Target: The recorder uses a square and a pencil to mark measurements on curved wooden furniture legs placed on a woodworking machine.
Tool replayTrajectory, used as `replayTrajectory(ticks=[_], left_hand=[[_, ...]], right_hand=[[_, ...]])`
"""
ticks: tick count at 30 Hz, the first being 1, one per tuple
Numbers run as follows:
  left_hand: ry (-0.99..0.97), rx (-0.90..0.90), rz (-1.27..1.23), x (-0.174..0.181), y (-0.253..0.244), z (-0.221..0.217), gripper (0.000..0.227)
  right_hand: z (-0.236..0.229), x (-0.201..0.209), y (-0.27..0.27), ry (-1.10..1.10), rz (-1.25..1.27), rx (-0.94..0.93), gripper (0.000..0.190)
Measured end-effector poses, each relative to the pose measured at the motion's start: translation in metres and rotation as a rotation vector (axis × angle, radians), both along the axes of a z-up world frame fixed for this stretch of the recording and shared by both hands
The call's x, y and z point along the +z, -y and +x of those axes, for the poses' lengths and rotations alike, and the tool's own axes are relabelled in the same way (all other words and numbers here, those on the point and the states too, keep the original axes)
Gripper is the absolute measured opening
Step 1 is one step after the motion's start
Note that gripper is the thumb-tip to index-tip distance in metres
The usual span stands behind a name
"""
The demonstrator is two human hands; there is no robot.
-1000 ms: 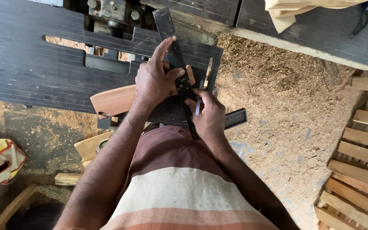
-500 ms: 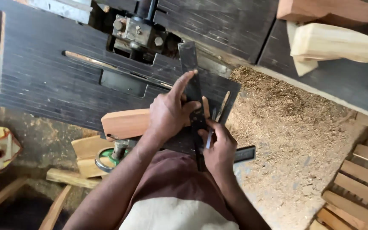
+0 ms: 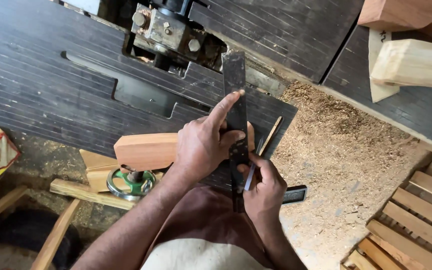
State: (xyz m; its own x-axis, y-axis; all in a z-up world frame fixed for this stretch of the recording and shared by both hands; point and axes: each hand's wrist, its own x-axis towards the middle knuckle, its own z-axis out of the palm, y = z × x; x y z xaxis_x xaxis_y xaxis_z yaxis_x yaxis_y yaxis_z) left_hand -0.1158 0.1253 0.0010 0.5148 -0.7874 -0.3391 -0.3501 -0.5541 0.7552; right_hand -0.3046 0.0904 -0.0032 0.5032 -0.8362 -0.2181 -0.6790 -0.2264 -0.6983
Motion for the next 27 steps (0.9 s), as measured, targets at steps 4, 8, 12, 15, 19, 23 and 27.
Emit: replayTrajectory(ticks=[4, 8, 12, 15, 19, 23, 27], left_hand=[[-0.022, -0.012, 0.011, 0.0009, 0.0001, 0.0008, 0.084], [-0.013, -0.027, 0.029, 0.0018, 0.0011, 0.0005, 0.084], [0.012, -0.042, 0.017, 0.0028, 0.0014, 0.0006, 0.085], [0.004, -0.047, 0.032, 0.0022, 0.002, 0.0001, 0.085], [0.026, -0.047, 0.009, 0.0017, 0.0008, 0.0002, 0.086], [0.011, -0.042, 0.023, 0.0012, 0.0009, -0.0003, 0.084], [0.017, -0.038, 0.023, 0.0019, 0.0021, 0.0008, 0.087]], right_hand=[[0.0008, -0.0007, -0.0029, 0.001, -0.02, -0.019, 0.029], [0.0005, 0.0009, -0.0013, 0.005, -0.043, 0.004, 0.028], [-0.0023, -0.002, -0.0009, -0.006, -0.025, 0.046, 0.026], [-0.0021, -0.0017, -0.0005, -0.012, -0.003, 0.048, 0.026], [-0.0006, -0.0008, -0.0011, -0.032, -0.002, 0.035, 0.026], [0.001, 0.0024, -0.0002, -0.021, -0.013, 0.033, 0.026], [0.0013, 0.0022, 0.0005, 0.001, -0.018, 0.042, 0.026]])
